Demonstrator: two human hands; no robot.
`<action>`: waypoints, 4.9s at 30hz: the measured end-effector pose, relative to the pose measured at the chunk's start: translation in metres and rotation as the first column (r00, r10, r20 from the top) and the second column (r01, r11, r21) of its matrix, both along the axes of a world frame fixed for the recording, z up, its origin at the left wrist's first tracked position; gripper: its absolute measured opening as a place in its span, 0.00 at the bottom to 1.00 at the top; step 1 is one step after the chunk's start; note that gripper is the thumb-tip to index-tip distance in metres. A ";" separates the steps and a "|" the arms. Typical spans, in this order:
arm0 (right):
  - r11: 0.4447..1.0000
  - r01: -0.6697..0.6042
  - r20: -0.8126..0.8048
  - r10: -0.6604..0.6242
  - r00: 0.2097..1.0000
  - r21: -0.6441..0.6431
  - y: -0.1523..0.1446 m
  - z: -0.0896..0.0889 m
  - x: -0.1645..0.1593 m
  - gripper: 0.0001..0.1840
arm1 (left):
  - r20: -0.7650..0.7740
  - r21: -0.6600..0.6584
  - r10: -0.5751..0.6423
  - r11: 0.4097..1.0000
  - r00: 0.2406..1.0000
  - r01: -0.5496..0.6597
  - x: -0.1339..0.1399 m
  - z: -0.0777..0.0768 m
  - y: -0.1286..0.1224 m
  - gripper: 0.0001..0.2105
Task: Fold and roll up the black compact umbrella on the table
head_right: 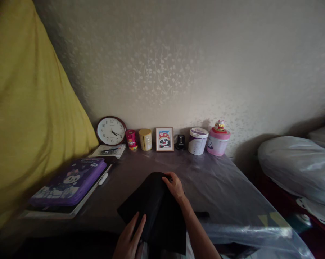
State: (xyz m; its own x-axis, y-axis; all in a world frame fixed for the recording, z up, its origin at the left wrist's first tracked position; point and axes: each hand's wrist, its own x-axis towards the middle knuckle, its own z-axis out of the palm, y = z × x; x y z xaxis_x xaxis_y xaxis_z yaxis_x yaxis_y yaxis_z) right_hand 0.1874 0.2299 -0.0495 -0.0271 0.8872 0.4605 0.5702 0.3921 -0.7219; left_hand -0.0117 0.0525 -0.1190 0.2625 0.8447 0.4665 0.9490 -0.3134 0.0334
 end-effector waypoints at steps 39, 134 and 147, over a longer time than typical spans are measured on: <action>0.981 -0.058 0.344 -0.010 0.939 0.187 -0.104 0.005 0.079 0.14 | 0.066 0.108 0.039 0.993 0.997 -0.046 0.006 0.029 -0.007 0.41; 0.852 -0.478 0.445 0.350 0.824 0.215 -0.056 0.054 -0.054 0.11 | 0.356 -0.424 0.101 0.903 0.929 0.064 0.001 0.059 -0.009 0.28; 0.844 -0.501 0.518 0.347 0.781 0.191 -0.051 0.054 -0.064 0.11 | 0.358 -0.493 0.121 0.867 0.926 0.077 0.003 0.059 -0.010 0.34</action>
